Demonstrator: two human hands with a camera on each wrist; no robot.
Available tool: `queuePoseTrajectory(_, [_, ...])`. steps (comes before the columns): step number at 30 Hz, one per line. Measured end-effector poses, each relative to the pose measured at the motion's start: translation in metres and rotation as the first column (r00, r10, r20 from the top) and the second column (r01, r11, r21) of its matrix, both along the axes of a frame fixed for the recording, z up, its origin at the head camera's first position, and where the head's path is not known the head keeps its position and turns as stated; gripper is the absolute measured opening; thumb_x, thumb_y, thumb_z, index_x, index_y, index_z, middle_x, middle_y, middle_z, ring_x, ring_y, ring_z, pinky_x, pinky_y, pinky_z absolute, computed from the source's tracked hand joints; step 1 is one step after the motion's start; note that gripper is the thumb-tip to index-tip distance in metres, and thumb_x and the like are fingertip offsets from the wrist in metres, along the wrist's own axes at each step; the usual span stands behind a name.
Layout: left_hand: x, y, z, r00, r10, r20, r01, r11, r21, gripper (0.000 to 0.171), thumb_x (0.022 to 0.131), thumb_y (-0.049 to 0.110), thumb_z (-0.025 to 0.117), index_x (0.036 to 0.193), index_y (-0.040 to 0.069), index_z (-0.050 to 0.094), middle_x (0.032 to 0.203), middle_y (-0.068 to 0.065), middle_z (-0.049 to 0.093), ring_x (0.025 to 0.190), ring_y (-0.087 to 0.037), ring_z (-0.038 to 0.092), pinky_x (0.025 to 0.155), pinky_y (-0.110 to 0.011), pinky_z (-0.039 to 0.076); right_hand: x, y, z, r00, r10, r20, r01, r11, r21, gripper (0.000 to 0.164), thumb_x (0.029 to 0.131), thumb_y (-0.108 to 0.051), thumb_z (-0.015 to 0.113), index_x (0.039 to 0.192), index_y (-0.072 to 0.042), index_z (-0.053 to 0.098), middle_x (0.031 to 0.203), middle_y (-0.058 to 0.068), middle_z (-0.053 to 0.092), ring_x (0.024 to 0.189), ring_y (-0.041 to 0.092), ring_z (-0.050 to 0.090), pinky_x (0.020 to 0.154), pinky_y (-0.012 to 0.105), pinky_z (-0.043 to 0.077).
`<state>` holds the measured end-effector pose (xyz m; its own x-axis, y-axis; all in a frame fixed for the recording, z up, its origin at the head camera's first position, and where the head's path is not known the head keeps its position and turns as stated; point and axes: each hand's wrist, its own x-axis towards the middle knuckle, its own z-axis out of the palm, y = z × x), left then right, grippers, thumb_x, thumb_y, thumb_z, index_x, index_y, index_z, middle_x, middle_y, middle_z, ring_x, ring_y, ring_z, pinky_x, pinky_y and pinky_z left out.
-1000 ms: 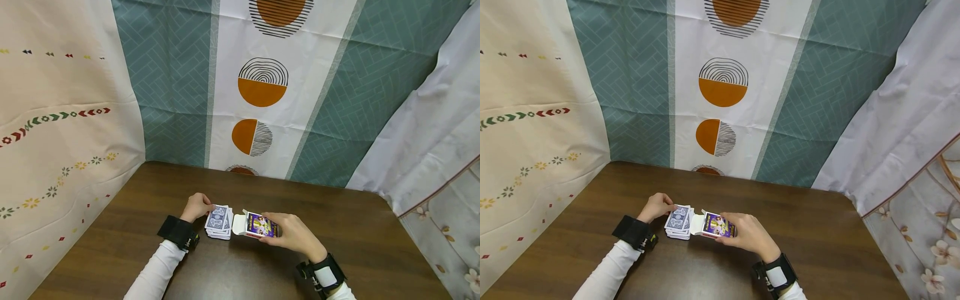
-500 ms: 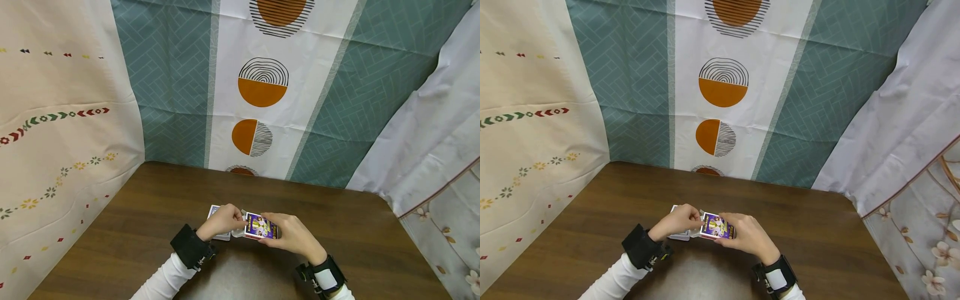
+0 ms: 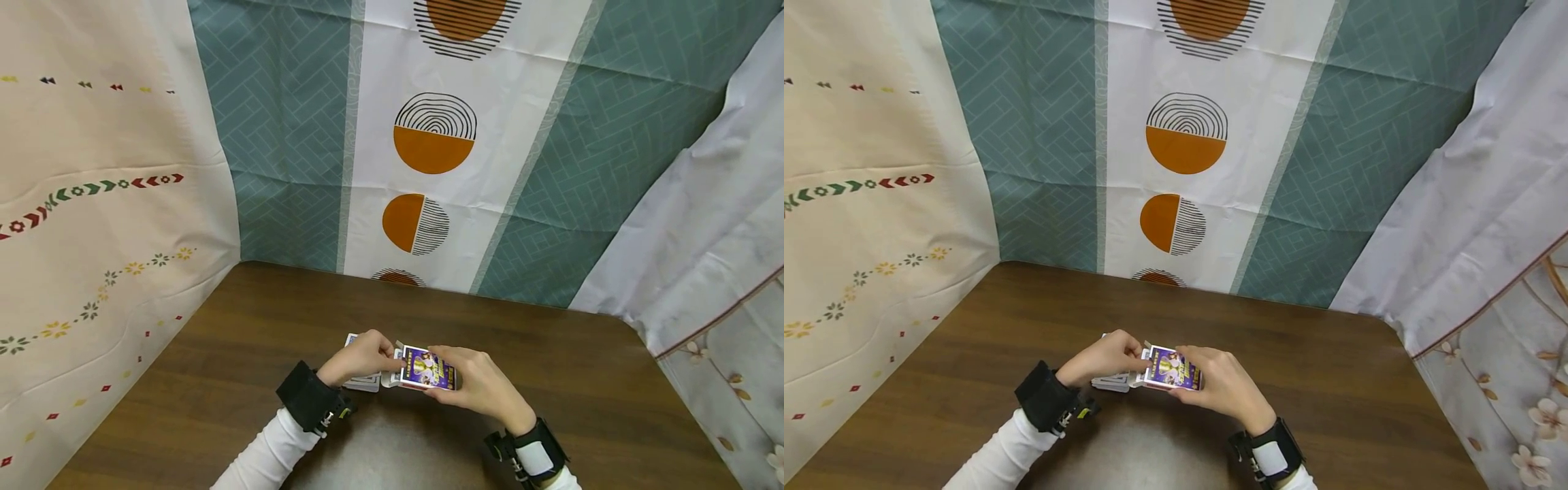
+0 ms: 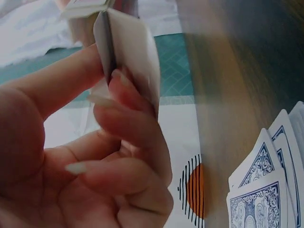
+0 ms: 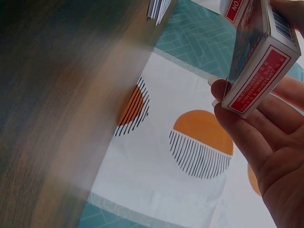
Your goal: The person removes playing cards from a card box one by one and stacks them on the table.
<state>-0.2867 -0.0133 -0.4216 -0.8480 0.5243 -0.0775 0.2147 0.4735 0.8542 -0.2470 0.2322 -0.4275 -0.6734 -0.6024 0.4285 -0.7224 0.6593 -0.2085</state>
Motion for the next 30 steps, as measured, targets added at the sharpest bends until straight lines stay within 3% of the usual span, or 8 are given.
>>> queuePoseTrajectory(3, [-0.004,-0.006,0.001,0.999,-0.017,0.048,0.016,1.0,0.012,0.024,0.087,0.02,0.071,0.075,-0.001,0.069,0.062,-0.001,0.053,0.054,-0.01,0.04,0.05,-0.023,0.028,0.0,0.0,0.0,1.0,-0.002,0.009,0.003,1.0,-0.015,0.059,0.078,-0.045,0.078,0.121,-0.007,0.063,0.11,0.006,0.071,0.082,0.005,0.062,0.067,0.018,0.052])
queuePoseTrajectory(10, [-0.016,-0.038,0.01,0.994,-0.059,0.088,0.052,0.995,0.084,0.025,0.094,0.013,0.061,0.072,0.003,0.055,0.064,0.0,0.046,0.058,-0.013,0.039,0.055,-0.025,0.03,-0.004,0.004,0.0,0.999,-0.03,-0.033,0.029,0.999,-0.029,0.061,0.073,-0.04,0.083,0.121,-0.008,0.064,0.107,0.005,0.071,0.081,0.005,0.06,0.067,0.019,0.051])
queuePoseTrajectory(14, [-0.023,-0.058,0.016,0.994,-0.027,0.109,0.013,0.993,0.12,0.013,0.096,0.008,0.054,0.095,-0.004,0.059,0.078,-0.004,0.058,0.069,-0.014,0.052,0.065,-0.029,0.042,-0.005,0.007,0.0,0.999,-0.025,-0.045,0.024,0.999,-0.036,0.061,0.072,-0.039,0.084,0.121,-0.007,0.064,0.106,0.005,0.071,0.08,0.005,0.06,0.065,0.019,0.05])
queuePoseTrajectory(19, [-0.031,-0.076,0.02,0.995,0.035,0.097,-0.05,0.987,0.153,0.024,0.097,0.004,0.051,0.117,-0.009,0.056,0.094,-0.012,0.065,0.08,-0.014,0.059,0.077,-0.033,0.045,-0.005,0.006,-0.002,0.999,-0.017,-0.038,0.015,0.999,-0.042,0.061,0.071,-0.037,0.084,0.12,-0.007,0.064,0.105,0.005,0.071,0.079,0.005,0.059,0.063,0.021,0.051])
queuePoseTrajectory(25, [-0.042,-0.079,0.001,0.983,0.146,0.113,-0.161,0.977,0.138,0.028,0.095,0.003,0.053,0.12,-0.007,0.061,0.098,-0.013,0.065,0.081,-0.016,0.058,0.079,-0.036,0.045,-0.006,0.004,-0.005,0.999,-0.033,-0.014,0.033,0.999,-0.024,0.061,0.072,-0.038,0.084,0.121,-0.008,0.064,0.106,0.005,0.071,0.079,0.005,0.059,0.064,0.019,0.05])
queuePoseTrajectory(30, [-0.05,-0.07,-0.021,0.954,0.28,0.103,-0.286,0.957,0.047,0.023,0.09,0.005,0.064,0.11,-0.005,0.068,0.102,-0.014,0.065,0.085,-0.02,0.056,0.075,-0.031,0.045,-0.006,0.002,-0.007,0.999,-0.039,0.004,0.039,0.999,-0.01,0.06,0.074,-0.04,0.082,0.121,-0.008,0.064,0.105,0.004,0.071,0.077,0.004,0.058,0.063,0.016,0.048])
